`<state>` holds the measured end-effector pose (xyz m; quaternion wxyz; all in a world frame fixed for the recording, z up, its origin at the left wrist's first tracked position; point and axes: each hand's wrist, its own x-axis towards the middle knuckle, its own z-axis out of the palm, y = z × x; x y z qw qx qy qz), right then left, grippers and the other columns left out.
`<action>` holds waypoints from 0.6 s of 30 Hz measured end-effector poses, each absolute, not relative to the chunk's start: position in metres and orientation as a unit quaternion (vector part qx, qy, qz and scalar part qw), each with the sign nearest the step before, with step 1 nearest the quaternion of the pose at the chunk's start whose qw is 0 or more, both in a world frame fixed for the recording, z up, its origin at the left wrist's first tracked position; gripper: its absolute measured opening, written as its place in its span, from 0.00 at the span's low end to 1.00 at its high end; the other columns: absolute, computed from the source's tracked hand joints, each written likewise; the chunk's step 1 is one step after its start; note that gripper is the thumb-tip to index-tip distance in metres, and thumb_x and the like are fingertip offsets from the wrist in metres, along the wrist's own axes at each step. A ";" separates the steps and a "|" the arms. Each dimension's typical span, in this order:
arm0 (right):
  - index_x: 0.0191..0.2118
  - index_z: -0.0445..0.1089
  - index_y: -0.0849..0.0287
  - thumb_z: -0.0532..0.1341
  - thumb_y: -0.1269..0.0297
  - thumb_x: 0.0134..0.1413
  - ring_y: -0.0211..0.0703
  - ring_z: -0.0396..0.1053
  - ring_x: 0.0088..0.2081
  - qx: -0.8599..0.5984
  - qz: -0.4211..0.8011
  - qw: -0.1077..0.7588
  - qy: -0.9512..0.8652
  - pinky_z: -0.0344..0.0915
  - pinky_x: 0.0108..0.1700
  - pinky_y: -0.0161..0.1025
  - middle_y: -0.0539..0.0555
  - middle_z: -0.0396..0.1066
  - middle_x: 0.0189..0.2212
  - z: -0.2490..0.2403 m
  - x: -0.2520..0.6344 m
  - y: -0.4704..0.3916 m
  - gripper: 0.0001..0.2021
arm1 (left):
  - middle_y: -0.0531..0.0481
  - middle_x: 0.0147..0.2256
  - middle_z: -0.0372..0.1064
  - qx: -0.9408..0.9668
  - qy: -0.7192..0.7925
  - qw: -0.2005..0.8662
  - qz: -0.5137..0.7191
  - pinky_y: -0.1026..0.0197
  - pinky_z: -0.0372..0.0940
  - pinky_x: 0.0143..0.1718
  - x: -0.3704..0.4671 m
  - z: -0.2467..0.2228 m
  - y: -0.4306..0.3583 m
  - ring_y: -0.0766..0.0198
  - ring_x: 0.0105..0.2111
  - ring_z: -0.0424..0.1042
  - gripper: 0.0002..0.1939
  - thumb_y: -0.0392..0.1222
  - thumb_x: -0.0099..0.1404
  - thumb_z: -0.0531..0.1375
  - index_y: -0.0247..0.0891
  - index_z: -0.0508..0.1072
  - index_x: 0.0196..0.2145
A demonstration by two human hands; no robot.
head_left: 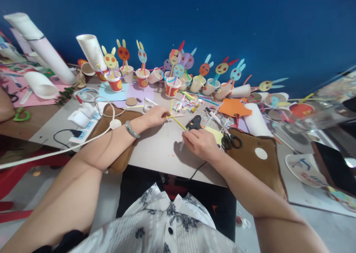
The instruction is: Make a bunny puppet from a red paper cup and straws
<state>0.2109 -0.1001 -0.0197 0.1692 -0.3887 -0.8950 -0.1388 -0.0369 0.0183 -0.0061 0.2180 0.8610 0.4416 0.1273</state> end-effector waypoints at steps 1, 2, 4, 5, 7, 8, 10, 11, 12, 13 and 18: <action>0.39 0.79 0.58 0.55 0.66 0.75 0.43 0.69 0.31 -0.428 -0.151 0.158 -0.877 0.56 0.37 0.42 0.56 0.78 0.30 -0.013 0.214 -0.099 0.16 | 0.45 0.38 0.81 0.861 0.441 0.218 0.128 0.58 0.68 0.44 -0.037 -0.005 0.018 0.58 0.37 0.75 0.15 0.33 0.64 0.63 0.33 0.85 0.47; 0.41 0.79 0.59 0.56 0.65 0.74 0.45 0.70 0.32 -0.471 -0.158 0.142 -0.856 0.55 0.37 0.43 0.57 0.79 0.32 -0.007 0.217 -0.098 0.14 | 0.44 0.38 0.81 0.861 0.441 0.216 0.128 0.58 0.68 0.43 -0.037 -0.003 0.017 0.58 0.37 0.75 0.15 0.33 0.63 0.63 0.33 0.85 0.46; 0.45 0.79 0.58 0.59 0.63 0.71 0.48 0.74 0.35 -0.552 -0.156 0.093 -0.814 0.55 0.37 0.43 0.59 0.81 0.36 0.005 0.225 -0.095 0.11 | 0.44 0.38 0.81 0.864 0.441 0.212 0.120 0.58 0.66 0.42 -0.038 -0.001 0.016 0.58 0.37 0.74 0.15 0.32 0.62 0.62 0.32 0.85 0.45; 0.46 0.79 0.58 0.60 0.62 0.70 0.51 0.75 0.38 -0.583 -0.149 0.064 -0.796 0.55 0.37 0.43 0.60 0.82 0.38 0.009 0.229 -0.093 0.11 | 0.43 0.38 0.81 0.866 0.439 0.212 0.115 0.58 0.66 0.41 -0.038 0.000 0.016 0.58 0.36 0.74 0.15 0.32 0.62 0.62 0.32 0.85 0.43; 0.48 0.78 0.59 0.62 0.60 0.68 0.55 0.77 0.43 -0.621 -0.130 0.004 -0.773 0.57 0.39 0.43 0.61 0.83 0.42 0.015 0.236 -0.091 0.11 | 0.42 0.37 0.81 0.871 0.429 0.212 0.114 0.57 0.65 0.41 -0.038 0.001 0.016 0.58 0.36 0.73 0.14 0.31 0.63 0.59 0.31 0.85 0.41; 0.49 0.78 0.59 0.62 0.59 0.68 0.56 0.77 0.44 -0.632 -0.119 -0.022 -0.765 0.58 0.39 0.43 0.62 0.83 0.44 0.017 0.239 -0.090 0.12 | 0.42 0.36 0.81 0.872 0.424 0.214 0.117 0.57 0.64 0.41 -0.038 0.001 0.016 0.58 0.35 0.72 0.15 0.32 0.64 0.58 0.31 0.85 0.40; 0.51 0.77 0.60 0.62 0.57 0.69 0.58 0.78 0.46 -0.644 -0.097 -0.068 -0.756 0.59 0.40 0.44 0.64 0.83 0.45 0.017 0.240 -0.089 0.14 | 0.43 0.35 0.81 0.872 0.419 0.222 0.126 0.57 0.64 0.41 -0.038 0.001 0.016 0.59 0.34 0.72 0.16 0.32 0.65 0.56 0.32 0.85 0.39; 0.52 0.77 0.60 0.62 0.56 0.70 0.59 0.79 0.47 -0.647 -0.089 -0.087 -0.752 0.59 0.40 0.44 0.64 0.83 0.45 0.015 0.240 -0.089 0.15 | 0.43 0.35 0.81 0.869 0.418 0.230 0.131 0.58 0.64 0.40 -0.038 0.001 0.016 0.59 0.34 0.72 0.16 0.31 0.65 0.56 0.32 0.85 0.39; 0.53 0.76 0.60 0.61 0.56 0.70 0.59 0.79 0.46 -0.651 -0.085 -0.103 -0.747 0.60 0.39 0.44 0.65 0.83 0.45 0.014 0.239 -0.089 0.15 | 0.43 0.34 0.81 0.866 0.417 0.242 0.134 0.58 0.64 0.40 -0.038 0.002 0.016 0.60 0.34 0.72 0.16 0.31 0.64 0.56 0.32 0.85 0.39; 0.53 0.76 0.60 0.60 0.57 0.70 0.59 0.79 0.46 -0.656 -0.083 -0.115 -0.741 0.60 0.39 0.44 0.65 0.83 0.45 0.013 0.238 -0.090 0.15 | 0.44 0.34 0.80 0.862 0.416 0.255 0.138 0.59 0.64 0.39 -0.038 0.002 0.016 0.60 0.33 0.72 0.15 0.31 0.63 0.56 0.32 0.85 0.38; 0.55 0.72 0.61 0.58 0.59 0.70 0.59 0.79 0.41 -0.692 -0.086 -0.120 -0.707 0.58 0.35 0.42 0.66 0.82 0.42 0.011 0.240 -0.089 0.16 | 0.47 0.31 0.79 0.851 0.405 0.301 0.147 0.60 0.62 0.36 -0.039 0.004 0.015 0.64 0.29 0.71 0.13 0.31 0.60 0.60 0.31 0.84 0.38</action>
